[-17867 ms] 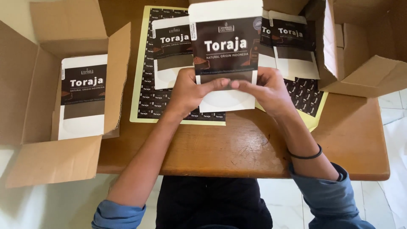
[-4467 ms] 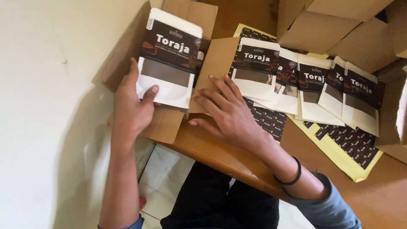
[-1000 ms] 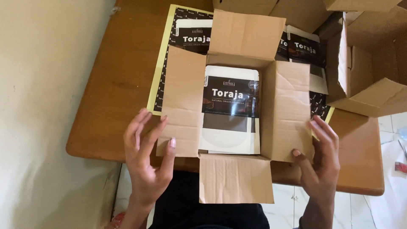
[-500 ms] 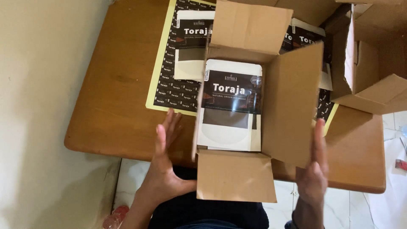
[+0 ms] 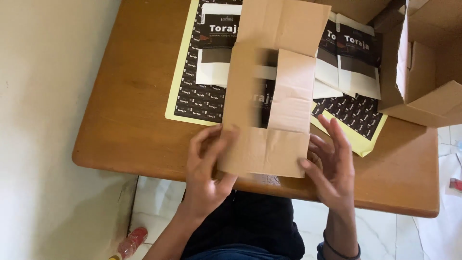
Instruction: Folding the tops of coffee bags and organizing them into cardboard shipping boxes.
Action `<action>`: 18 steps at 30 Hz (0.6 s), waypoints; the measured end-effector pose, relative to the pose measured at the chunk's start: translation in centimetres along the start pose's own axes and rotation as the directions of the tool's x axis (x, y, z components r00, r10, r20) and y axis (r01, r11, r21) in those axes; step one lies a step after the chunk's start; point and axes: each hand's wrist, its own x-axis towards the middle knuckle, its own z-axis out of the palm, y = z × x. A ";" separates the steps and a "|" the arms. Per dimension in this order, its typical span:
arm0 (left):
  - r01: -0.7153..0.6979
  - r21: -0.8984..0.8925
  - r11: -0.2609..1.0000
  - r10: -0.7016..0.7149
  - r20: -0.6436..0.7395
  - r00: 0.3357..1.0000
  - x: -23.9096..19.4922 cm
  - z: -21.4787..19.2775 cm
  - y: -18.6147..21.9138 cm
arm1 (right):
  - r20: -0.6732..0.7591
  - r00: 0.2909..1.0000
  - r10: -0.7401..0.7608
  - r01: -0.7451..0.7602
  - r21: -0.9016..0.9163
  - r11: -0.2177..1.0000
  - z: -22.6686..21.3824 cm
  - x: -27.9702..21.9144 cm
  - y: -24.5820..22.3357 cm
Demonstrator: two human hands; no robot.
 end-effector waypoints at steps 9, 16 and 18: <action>-0.022 0.132 0.991 -0.011 0.249 0.968 -0.3 -1.3 1.0 | -0.051 0.995 0.086 -0.092 -0.145 0.985 0.7 1.3 -2.1; -0.049 -0.016 0.999 0.052 0.276 0.960 -3.3 0.9 2.4 | 0.004 0.993 0.117 -0.094 -0.570 0.817 -0.1 2.9 -6.6; -0.189 0.196 0.962 0.159 0.155 0.975 -4.5 2.5 3.0 | 0.102 0.966 0.239 -0.074 -0.772 0.631 0.3 3.6 -8.2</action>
